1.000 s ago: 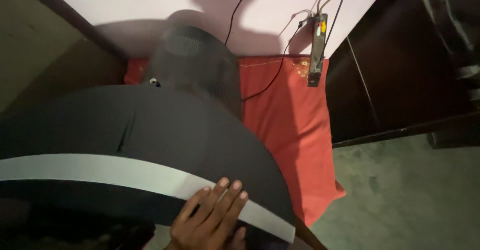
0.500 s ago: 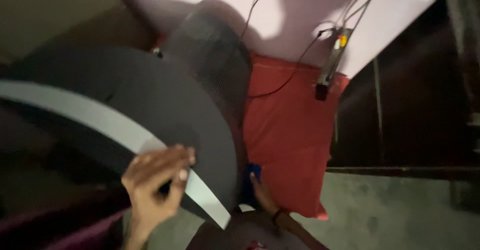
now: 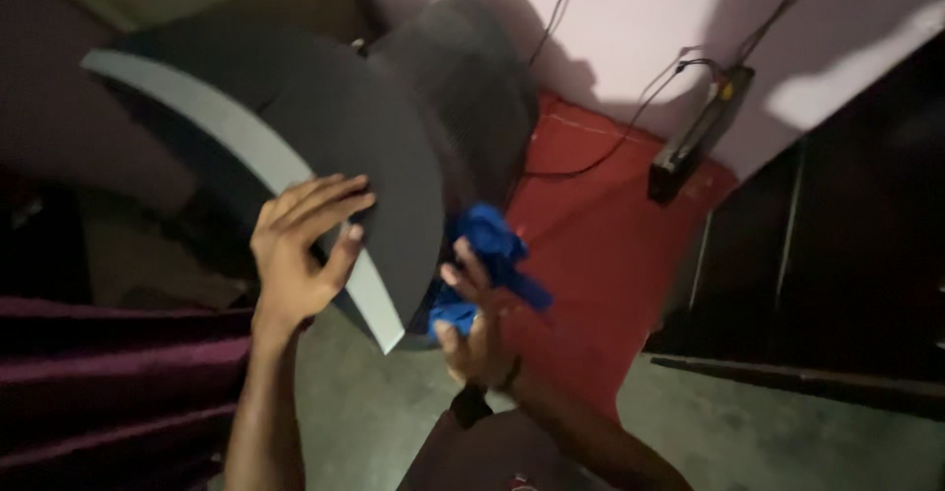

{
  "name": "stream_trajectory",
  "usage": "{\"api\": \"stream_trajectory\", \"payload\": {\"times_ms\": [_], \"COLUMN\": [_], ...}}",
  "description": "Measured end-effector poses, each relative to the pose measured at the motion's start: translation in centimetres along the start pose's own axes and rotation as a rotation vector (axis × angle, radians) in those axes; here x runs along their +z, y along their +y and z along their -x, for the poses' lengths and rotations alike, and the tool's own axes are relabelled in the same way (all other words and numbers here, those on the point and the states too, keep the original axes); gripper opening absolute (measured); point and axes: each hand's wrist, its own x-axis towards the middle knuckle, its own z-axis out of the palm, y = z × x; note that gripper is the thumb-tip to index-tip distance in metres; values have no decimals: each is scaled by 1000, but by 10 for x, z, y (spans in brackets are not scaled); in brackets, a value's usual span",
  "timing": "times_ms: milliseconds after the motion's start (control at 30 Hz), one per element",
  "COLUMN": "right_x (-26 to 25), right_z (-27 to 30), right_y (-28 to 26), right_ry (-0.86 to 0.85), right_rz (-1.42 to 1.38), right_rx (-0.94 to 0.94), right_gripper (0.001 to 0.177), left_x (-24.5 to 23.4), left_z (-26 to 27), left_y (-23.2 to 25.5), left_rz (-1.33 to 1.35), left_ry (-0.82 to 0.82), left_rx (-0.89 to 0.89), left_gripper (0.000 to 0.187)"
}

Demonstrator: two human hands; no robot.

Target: The person wipes the front and side surfaces of a CRT television with a blue cloth. They briefly move a pair of scissors and a small metal bowl to a nearby bed, then return to continue wiping the television.

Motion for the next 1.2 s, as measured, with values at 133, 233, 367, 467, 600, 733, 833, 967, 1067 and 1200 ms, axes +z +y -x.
{"api": "stream_trajectory", "payload": {"times_ms": [133,233,367,467,600,733,833,967,1067,1200], "right_x": [3,8,2,-16,-21,-26,-15,0,-4,-4], "right_z": [27,68,98,84,16,-51,-63,-52,-42,-21], "right_y": [72,149,199,172,95,35,12,8,10,-6], "right_ry": [44,83,134,88,170,323,361,319,283,217], "right_rz": [25,-58,-240,-191,-21,188,-91,65,84,167], "right_rx": [241,673,1055,955,464,52,325,229,149,14], "right_gripper": [74,69,55,35,29,26,49,24,19,20], "left_x": [0,4,9,11,11,12,12,12,10,9], "left_z": [1,1,3,3,5,3,5,3,2,3], "left_y": [4,10,20,22,17,17,18,20,20,21], "left_rz": [-49,-113,-175,-172,-142,-140,-130,-102,-89,-94], "left_ry": [-28,-79,-94,-84,-81,-71,-40,-27,-29,-22], "left_rx": [-46,-58,-75,-78,-100,-103,-116,-142,-148,-138], "left_gripper": [35,40,42,42,41,41,39,38,37,37]}}
